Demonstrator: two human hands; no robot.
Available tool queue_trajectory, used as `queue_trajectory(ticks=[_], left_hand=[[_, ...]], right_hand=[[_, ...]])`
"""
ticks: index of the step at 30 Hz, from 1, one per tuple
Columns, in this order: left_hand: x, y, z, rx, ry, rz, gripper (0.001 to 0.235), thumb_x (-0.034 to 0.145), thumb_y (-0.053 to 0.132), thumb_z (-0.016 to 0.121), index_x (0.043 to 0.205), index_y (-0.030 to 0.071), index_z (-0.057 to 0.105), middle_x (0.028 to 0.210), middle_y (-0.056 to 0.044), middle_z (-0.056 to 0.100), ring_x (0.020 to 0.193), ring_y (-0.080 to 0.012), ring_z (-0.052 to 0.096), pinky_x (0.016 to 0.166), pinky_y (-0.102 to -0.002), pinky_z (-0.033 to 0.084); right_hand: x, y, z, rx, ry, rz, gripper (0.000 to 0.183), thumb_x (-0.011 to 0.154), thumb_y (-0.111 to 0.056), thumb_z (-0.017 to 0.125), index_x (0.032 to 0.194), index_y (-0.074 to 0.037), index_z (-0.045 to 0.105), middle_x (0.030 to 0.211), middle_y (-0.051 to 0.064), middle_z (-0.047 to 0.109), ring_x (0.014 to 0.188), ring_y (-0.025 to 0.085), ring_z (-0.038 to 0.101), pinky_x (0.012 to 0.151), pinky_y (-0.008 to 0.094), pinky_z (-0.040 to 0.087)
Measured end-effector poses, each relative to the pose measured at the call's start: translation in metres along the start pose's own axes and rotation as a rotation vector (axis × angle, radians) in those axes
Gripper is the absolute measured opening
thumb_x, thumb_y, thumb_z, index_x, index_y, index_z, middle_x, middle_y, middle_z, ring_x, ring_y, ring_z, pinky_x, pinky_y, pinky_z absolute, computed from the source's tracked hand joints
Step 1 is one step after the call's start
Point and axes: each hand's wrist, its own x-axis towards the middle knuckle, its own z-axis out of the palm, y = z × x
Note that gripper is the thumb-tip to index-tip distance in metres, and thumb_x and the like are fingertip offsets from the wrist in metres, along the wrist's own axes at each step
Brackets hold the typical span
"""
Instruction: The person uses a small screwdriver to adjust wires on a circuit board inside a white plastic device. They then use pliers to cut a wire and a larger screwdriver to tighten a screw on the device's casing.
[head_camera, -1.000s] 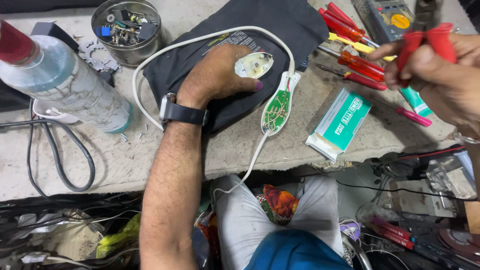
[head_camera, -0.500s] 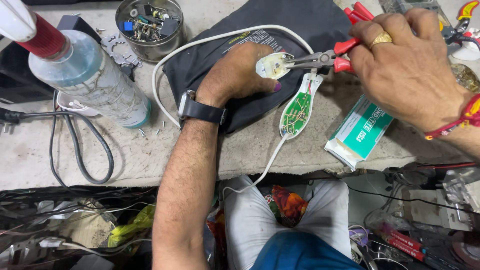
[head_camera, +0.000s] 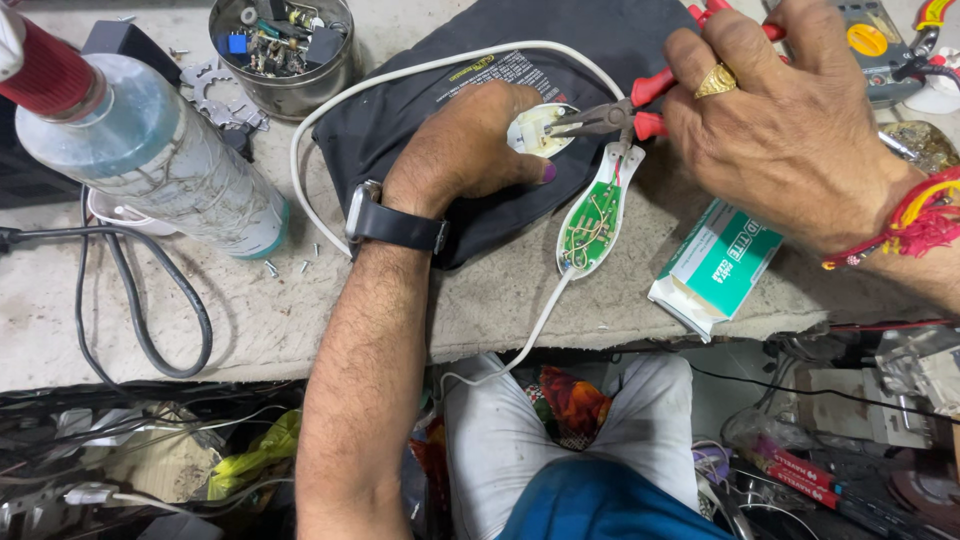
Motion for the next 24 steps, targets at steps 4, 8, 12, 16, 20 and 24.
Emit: queue_trajectory(ticks=[4, 8, 12, 16, 20, 24], left_hand=[[-0.002, 0.003, -0.001, 0.002, 0.004, -0.027, 0.047, 0.071, 0.03, 0.091, 0.111, 0.016, 0.073, 0.101, -0.005, 0.077, 0.1, -0.0222, 0.073, 0.088, -0.041, 0.055], [-0.003, 0.004, -0.002, -0.003, 0.013, -0.016, 0.05, 0.07, 0.029, 0.091, 0.114, 0.016, 0.072, 0.103, -0.006, 0.076, 0.101, -0.0233, 0.072, 0.09, -0.041, 0.055], [-0.002, 0.002, -0.002, -0.012, 0.016, 0.0, 0.053, 0.069, 0.029, 0.092, 0.116, 0.015, 0.071, 0.104, -0.007, 0.076, 0.102, -0.0245, 0.072, 0.09, -0.041, 0.054], [-0.002, 0.0, -0.002, 0.005, -0.003, -0.004, 0.049, 0.071, 0.03, 0.091, 0.113, 0.014, 0.073, 0.104, -0.007, 0.076, 0.103, -0.0249, 0.072, 0.092, -0.041, 0.054], [-0.001, 0.0, -0.001, 0.023, 0.013, 0.009, 0.051, 0.07, 0.03, 0.092, 0.115, 0.014, 0.071, 0.104, -0.007, 0.076, 0.103, -0.0259, 0.071, 0.091, -0.042, 0.054], [-0.001, 0.001, 0.0, 0.009, 0.018, -0.003, 0.053, 0.07, 0.03, 0.091, 0.117, 0.016, 0.07, 0.104, -0.006, 0.075, 0.102, -0.0247, 0.072, 0.09, -0.041, 0.054]], right_hand=[[-0.001, -0.003, -0.001, -0.054, 0.0, -0.005, 0.017, 0.087, -0.032, 0.066, 0.089, -0.018, 0.074, 0.118, 0.001, 0.066, 0.123, 0.019, 0.056, 0.098, 0.038, 0.043], [-0.003, -0.006, -0.001, -0.016, 0.023, 0.019, 0.018, 0.09, -0.032, 0.066, 0.093, -0.017, 0.074, 0.122, 0.002, 0.066, 0.119, 0.02, 0.056, 0.097, 0.04, 0.041], [-0.005, -0.009, -0.003, -0.021, 0.017, 0.029, 0.02, 0.092, -0.034, 0.067, 0.093, -0.016, 0.074, 0.123, 0.003, 0.066, 0.118, 0.019, 0.054, 0.094, 0.039, 0.04], [-0.006, -0.01, -0.004, -0.039, 0.006, 0.028, 0.022, 0.089, -0.036, 0.067, 0.09, -0.015, 0.074, 0.124, 0.003, 0.066, 0.12, 0.02, 0.054, 0.095, 0.039, 0.04], [-0.007, -0.011, -0.001, -0.036, 0.003, 0.028, 0.021, 0.091, -0.034, 0.067, 0.091, -0.013, 0.073, 0.122, 0.002, 0.065, 0.117, 0.02, 0.053, 0.096, 0.04, 0.04], [-0.006, -0.012, 0.0, -0.047, -0.034, 0.026, 0.021, 0.089, -0.031, 0.068, 0.098, -0.014, 0.075, 0.126, 0.002, 0.063, 0.117, 0.019, 0.053, 0.097, 0.04, 0.041]])
